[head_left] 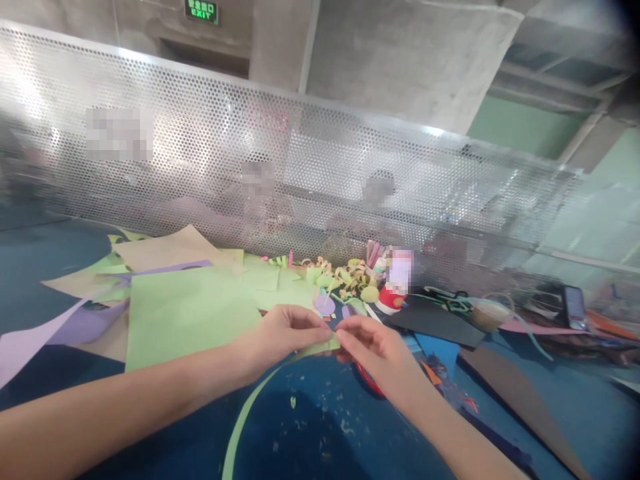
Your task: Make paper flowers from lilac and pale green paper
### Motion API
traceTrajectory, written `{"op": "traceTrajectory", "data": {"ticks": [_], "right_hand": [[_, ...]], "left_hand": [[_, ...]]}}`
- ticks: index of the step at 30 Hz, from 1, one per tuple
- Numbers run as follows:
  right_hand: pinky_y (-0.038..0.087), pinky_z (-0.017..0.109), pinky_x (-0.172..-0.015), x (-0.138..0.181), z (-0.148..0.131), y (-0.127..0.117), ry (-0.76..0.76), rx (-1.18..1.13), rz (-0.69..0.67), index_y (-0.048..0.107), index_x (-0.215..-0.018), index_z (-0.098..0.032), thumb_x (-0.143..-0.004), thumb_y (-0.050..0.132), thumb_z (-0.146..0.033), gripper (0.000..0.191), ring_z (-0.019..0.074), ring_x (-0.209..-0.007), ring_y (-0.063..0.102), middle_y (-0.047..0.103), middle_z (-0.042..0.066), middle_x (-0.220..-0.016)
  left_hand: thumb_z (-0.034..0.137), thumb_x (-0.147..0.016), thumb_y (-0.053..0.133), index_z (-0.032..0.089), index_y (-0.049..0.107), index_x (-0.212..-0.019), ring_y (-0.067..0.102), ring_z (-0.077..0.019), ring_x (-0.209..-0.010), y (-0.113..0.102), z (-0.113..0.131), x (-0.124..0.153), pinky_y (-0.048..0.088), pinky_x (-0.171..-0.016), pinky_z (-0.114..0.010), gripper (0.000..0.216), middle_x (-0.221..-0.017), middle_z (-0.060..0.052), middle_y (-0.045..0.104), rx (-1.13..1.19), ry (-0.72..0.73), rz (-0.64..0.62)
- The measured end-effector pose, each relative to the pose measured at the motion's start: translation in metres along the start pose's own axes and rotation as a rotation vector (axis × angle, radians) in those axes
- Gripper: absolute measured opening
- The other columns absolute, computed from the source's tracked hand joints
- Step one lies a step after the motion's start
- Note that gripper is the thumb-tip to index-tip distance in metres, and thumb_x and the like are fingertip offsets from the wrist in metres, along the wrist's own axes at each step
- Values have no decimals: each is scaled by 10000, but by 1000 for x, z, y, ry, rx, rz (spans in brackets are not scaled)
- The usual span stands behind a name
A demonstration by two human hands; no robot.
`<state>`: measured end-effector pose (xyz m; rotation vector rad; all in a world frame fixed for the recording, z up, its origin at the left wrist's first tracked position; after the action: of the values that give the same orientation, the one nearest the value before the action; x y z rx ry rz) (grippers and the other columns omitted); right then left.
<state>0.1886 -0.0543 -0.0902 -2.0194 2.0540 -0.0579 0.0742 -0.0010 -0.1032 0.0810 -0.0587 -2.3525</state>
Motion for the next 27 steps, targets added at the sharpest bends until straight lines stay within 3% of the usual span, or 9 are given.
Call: {"op": "traceTrajectory", "data": {"ticks": [10,14,21,27], "right_hand": [[458,224,-608,1,-5,2,15,144,-25,553,-768,-165,-793,527,-310,149,109,-597,558,618,-3,-651],[447,220,-628,1,-2,3,23,119,-26,534,-791,-171,-778,550,-304,135,105,-627,555,608,-12,-673],[420,196,-606,2,-3,4,33,113,-26,507,-807,-169,-761,575,-255,119,90,-635,541,581,-28,-666],[430,226,-670,0,0,6,17,104,-64,500,-870,-174,-748,596,-254,175,111,-717,555,593,-1,-764]], "left_hand": [[375,-641,681,148,649,-773,593,-143,-701,1,-4,-2,427,-684,-258,264,-736,-30,667,-88,-9,-58],[361,-620,697,152,649,-747,595,-141,-710,-2,-5,-2,419,-676,-244,250,-733,-26,673,-54,5,-2],[375,-621,690,154,663,-717,475,-72,-538,-3,-7,-1,311,-501,-183,241,-631,0,631,-75,-33,58],[369,-623,688,165,660,-707,409,-56,-491,-2,-4,0,264,-463,-181,222,-572,33,579,-83,-46,56]]}}
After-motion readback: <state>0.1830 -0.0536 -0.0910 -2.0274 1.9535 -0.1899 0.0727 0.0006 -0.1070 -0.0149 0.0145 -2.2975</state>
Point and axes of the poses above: each hand's wrist, its own x-axis away from the middle knuckle, its own y-axis out of the palm, z = x × y, the point moved 7 cm from there along -x, towards the middle knuckle
